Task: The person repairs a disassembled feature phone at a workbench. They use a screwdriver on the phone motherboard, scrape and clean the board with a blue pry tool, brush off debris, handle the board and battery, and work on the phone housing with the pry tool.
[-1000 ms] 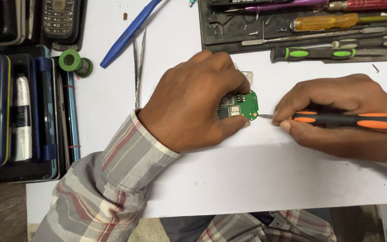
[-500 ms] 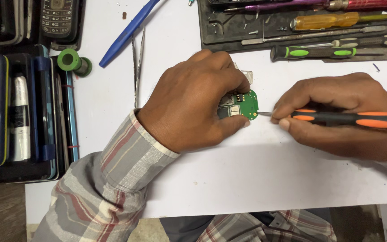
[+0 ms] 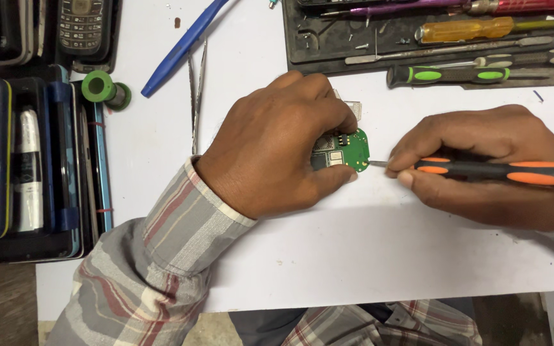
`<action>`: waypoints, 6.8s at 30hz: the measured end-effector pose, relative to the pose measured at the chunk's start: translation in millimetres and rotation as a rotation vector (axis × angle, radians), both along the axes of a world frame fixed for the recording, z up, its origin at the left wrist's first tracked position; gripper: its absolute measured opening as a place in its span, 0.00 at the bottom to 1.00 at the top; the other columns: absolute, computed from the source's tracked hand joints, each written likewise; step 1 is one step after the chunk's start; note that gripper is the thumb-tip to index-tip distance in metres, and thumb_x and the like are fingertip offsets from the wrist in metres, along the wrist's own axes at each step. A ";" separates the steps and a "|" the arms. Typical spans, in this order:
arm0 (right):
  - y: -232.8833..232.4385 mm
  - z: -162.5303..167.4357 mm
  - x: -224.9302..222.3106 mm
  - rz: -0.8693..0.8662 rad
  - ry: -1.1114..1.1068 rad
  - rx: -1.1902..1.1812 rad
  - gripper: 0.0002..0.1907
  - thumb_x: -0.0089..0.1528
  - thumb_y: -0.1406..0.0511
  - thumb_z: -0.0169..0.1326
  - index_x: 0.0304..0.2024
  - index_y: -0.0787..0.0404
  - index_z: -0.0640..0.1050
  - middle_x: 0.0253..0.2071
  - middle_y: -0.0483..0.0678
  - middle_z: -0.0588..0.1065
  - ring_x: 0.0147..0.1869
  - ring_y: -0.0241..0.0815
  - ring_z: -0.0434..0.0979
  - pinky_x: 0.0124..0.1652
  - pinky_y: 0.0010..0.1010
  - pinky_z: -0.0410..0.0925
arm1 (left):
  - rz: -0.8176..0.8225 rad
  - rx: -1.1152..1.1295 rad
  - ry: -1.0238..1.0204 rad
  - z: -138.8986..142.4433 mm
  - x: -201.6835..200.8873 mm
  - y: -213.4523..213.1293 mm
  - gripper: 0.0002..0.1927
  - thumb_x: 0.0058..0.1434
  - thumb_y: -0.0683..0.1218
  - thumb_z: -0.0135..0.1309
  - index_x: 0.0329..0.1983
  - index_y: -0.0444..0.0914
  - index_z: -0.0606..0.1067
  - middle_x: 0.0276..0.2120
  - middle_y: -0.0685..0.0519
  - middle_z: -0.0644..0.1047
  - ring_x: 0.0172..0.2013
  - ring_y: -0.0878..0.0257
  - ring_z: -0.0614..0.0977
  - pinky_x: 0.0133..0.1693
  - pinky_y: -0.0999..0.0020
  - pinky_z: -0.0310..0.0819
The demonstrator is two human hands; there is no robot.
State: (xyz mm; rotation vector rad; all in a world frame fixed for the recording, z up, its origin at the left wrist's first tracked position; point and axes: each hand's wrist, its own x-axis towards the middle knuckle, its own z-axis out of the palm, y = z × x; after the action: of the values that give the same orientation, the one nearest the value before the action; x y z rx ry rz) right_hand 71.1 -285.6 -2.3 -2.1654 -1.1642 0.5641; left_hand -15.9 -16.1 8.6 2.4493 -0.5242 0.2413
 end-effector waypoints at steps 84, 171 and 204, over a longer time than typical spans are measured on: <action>17.1 -9.9 8.4 -0.221 0.239 0.177 0.04 0.54 0.68 0.60 0.32 0.61 0.79 0.30 0.42 0.78 0.31 0.28 0.73 0.30 0.23 0.68 | 0.127 0.004 0.043 -5.1 6.7 -2.4 0.20 0.46 0.52 0.71 0.37 0.38 0.81 0.35 0.50 0.76 0.41 0.51 0.78 0.39 0.56 0.73; 21.0 -7.4 8.9 -0.212 0.173 0.138 0.04 0.53 0.67 0.60 0.31 0.60 0.79 0.27 0.42 0.79 0.27 0.29 0.74 0.26 0.24 0.68 | 0.129 0.009 0.062 -4.5 7.6 -2.1 0.20 0.46 0.52 0.72 0.37 0.38 0.81 0.34 0.51 0.76 0.39 0.54 0.78 0.38 0.57 0.73; 22.0 -4.1 8.0 -0.237 0.186 0.106 0.05 0.53 0.67 0.59 0.31 0.61 0.79 0.27 0.42 0.79 0.27 0.29 0.74 0.27 0.24 0.68 | 0.127 -0.006 0.056 -4.4 7.7 -2.0 0.20 0.45 0.52 0.72 0.37 0.38 0.81 0.33 0.51 0.76 0.39 0.54 0.78 0.37 0.58 0.73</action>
State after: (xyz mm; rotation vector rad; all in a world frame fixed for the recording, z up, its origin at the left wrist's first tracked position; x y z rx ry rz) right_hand 79.1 -263.6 -6.4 -2.0731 -0.8071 0.5709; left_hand -8.3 -18.1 4.2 2.4792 -0.3440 0.2252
